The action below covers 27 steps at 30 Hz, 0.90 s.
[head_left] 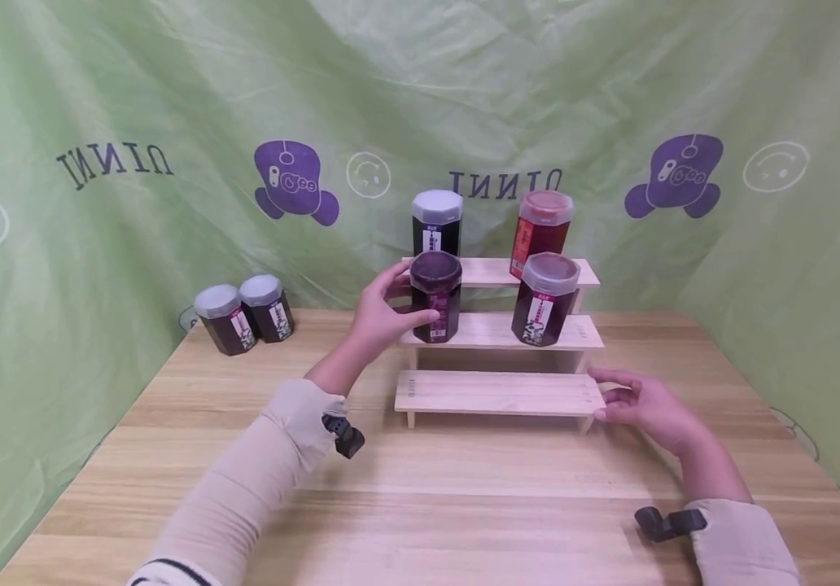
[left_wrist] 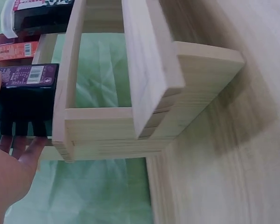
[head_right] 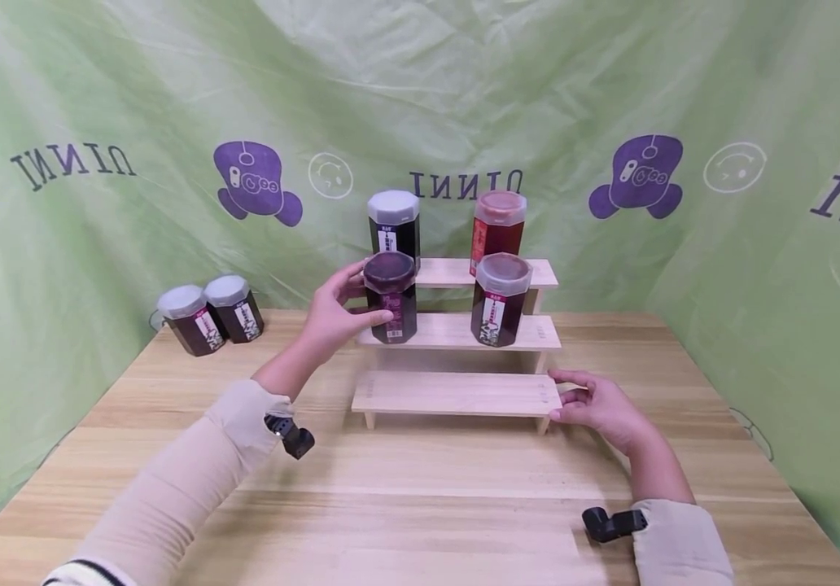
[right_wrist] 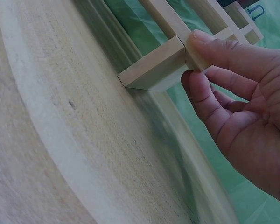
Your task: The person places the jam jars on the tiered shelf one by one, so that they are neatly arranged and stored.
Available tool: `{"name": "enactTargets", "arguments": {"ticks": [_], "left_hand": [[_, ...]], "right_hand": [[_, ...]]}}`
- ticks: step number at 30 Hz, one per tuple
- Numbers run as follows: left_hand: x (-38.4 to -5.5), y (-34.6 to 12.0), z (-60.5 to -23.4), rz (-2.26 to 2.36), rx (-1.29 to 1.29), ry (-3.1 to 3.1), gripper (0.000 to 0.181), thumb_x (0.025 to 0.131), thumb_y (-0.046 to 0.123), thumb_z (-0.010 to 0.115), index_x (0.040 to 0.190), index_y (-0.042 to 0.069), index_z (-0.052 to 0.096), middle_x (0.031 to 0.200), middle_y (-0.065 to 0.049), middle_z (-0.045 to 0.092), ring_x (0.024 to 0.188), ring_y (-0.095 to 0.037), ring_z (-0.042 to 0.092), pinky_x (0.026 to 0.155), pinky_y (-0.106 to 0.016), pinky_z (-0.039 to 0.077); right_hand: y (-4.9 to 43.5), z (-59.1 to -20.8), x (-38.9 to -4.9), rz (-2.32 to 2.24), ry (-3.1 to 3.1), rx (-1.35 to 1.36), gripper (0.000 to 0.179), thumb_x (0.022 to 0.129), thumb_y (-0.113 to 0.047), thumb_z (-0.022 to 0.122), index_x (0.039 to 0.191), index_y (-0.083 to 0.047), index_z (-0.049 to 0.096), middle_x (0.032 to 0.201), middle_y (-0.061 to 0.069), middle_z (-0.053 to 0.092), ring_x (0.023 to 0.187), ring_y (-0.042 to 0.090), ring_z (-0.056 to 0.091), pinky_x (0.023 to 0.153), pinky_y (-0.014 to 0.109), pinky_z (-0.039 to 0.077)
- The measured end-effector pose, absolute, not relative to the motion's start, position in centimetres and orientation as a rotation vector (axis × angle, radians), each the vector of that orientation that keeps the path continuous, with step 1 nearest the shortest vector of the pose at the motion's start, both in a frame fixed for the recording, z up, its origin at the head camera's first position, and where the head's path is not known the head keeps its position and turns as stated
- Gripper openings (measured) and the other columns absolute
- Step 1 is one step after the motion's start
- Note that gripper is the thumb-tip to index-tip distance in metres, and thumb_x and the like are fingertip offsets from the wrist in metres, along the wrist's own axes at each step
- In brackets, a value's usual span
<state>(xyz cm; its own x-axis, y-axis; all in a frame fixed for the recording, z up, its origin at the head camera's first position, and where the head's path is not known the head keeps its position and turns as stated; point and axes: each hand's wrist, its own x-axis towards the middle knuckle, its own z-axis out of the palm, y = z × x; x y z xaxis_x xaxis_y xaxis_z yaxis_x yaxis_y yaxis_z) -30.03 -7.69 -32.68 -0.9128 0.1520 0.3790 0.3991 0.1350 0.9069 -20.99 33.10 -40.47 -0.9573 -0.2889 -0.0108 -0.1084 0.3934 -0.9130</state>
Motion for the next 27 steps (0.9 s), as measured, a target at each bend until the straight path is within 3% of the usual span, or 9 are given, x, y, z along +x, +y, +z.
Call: {"name": "enactTargets", "arguments": {"ticks": [12,20,27], "left_hand": [[-29.0,-8.5,-34.0,-1.92,-0.524,-2.123,0.065,0.07,0.004,0.086,0.128,-0.002,0.056,0.116,-0.018,0.064,0.107,-0.029,0.063,0.092,-0.037,0.054],[-28.0,-9.2,-34.5,-1.95,-0.54,-2.075,0.058,0.072,0.004,0.086,0.123,-0.003,0.059,0.115,-0.018,0.064,0.107,-0.03,0.063,0.093,-0.042,0.053],[-27.2,-10.2,-34.9,-1.963,-0.557,-2.068,0.051,0.077,0.01,0.083,0.122,-0.004,0.062,0.123,-0.021,0.058,0.108,-0.041,0.062,0.088,-0.031,0.055]], "right_hand": [[33.1,-40.7,-21.0,-1.623,2.458,-0.343,0.077,0.081,-0.007,0.076,0.144,0.009,0.035,0.131,0.034,0.049,0.099,0.009,0.062,0.083,0.025,0.055],[33.2,-40.6,-21.0,-1.617,2.464,-0.335,0.076,0.082,-0.006,0.076,0.144,0.01,0.035,0.129,0.033,0.051,0.098,0.008,0.063,0.082,0.025,0.055],[33.1,-40.5,-20.9,-1.602,2.475,-0.336,0.076,0.082,-0.007,0.076,0.144,0.009,0.036,0.128,0.033,0.052,0.098,0.009,0.063,0.082,0.024,0.055]]}}
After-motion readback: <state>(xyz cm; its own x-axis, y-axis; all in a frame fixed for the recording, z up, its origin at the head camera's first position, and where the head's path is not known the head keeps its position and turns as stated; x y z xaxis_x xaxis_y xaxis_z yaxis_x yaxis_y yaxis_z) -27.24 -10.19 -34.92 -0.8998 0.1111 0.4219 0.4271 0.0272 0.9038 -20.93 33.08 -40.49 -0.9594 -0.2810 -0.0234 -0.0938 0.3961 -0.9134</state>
